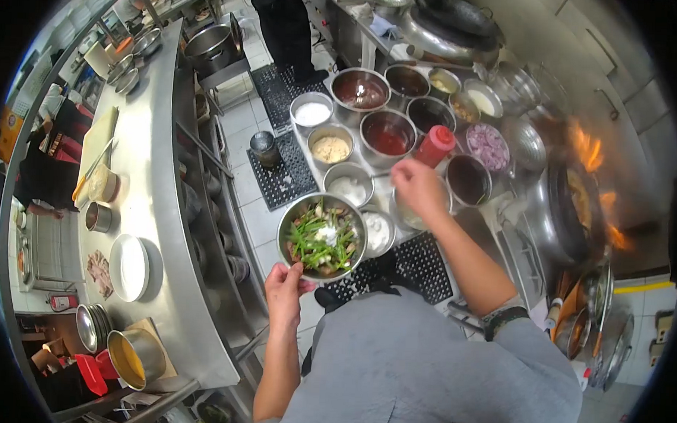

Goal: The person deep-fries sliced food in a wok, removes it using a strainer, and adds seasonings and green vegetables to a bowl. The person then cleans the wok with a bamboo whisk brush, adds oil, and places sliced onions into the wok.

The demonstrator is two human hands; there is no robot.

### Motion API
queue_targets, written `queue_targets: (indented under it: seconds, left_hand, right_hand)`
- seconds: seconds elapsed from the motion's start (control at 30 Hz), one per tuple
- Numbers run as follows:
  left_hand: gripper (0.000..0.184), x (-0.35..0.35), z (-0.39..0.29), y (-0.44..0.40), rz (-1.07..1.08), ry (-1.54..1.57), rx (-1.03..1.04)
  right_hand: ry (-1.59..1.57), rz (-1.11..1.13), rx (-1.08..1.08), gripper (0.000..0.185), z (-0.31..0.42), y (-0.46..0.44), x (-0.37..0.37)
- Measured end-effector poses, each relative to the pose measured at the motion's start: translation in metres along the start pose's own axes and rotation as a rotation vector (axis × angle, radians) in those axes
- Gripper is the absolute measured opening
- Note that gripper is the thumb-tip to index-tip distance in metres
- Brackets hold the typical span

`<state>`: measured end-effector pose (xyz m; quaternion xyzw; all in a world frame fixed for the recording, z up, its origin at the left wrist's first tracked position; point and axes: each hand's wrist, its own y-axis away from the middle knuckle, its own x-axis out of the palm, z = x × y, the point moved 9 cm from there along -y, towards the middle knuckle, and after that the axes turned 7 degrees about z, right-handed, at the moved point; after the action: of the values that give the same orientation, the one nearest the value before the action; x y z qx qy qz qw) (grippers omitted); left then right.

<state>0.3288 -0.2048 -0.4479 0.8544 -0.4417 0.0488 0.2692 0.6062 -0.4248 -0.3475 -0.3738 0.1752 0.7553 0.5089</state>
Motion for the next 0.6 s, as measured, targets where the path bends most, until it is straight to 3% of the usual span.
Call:
queue_targets:
  seconds: [0.07, 0.17, 0.27, 0.33, 0.47, 0.6]
  left_hand:
    - [0.023, -0.001, -0.001, 0.005, -0.051, -0.024, 0.019]
    - [0.017, 0.002, -0.002, 0.018, -0.141, 0.014, 0.065]
    - [0.013, 0.016, -0.006, 0.035, -0.225, 0.011, 0.111]
    - [0.011, 0.027, -0.004, 0.043, -0.279, 0.047, 0.136]
    - [0.01, 0.063, 0.003, 0.053, -0.404, 0.111, 0.162]
    - [0.01, 0.094, 0.011, 0.067, -0.492, 0.12, 0.149]
  right_hand:
    - [0.065, 0.059, -0.019, 0.027, 0.013, -0.01, -0.009]
    - [0.035, -0.057, 0.016, 0.025, -0.008, -0.052, -0.063]
    - [0.025, -0.169, 0.022, 0.022, -0.059, -0.124, -0.121]
    - [0.2, -0.156, 0.025, 0.02, -0.097, -0.178, -0.132]
    - [0.19, 0.292, -0.356, 0.027, -0.112, -0.247, -0.053]
    - [0.474, 0.579, -0.629, 0.024, -0.09, -0.258, 0.004]
